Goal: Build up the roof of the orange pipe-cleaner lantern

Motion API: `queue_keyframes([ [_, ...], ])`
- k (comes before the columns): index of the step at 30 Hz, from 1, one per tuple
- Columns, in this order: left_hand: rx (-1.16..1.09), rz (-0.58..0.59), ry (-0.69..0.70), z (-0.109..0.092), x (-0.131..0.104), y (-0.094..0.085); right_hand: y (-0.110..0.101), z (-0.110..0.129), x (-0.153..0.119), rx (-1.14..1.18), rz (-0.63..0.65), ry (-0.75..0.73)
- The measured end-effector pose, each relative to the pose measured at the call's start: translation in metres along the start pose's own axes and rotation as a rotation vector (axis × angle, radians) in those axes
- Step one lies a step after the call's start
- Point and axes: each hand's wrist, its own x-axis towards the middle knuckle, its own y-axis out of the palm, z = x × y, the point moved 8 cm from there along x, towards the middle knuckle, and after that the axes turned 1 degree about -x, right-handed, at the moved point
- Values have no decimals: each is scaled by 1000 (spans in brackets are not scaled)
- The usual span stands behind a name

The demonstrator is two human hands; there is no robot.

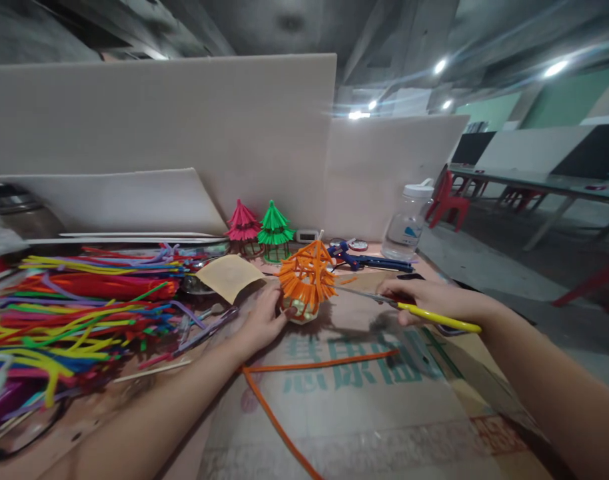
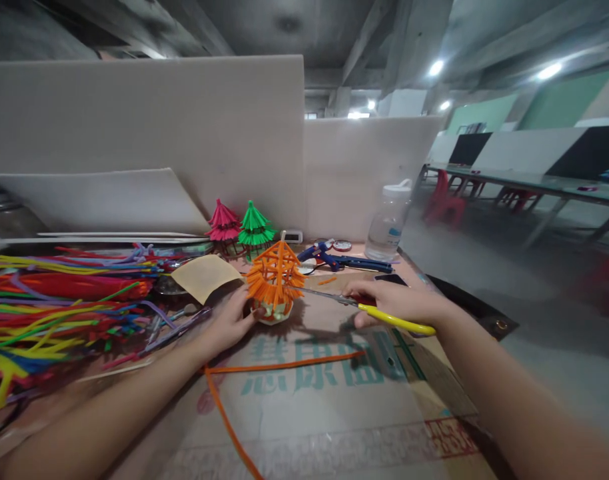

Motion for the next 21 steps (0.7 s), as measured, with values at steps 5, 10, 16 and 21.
queue_keyframes([
  [5, 21, -5, 11, 1, 0, -1, 11, 6, 4, 46, 98, -3],
  [10, 34, -5, 25, -3, 0, -1, 13, 16, 7, 52, 87, -43],
  [16, 52, -2, 40, -9, 0, -2, 13, 18, 8, 69, 47, -33],
  [21, 67, -5, 60, -14, 1, -4, 13, 23, 7, 97, 58, -47],
])
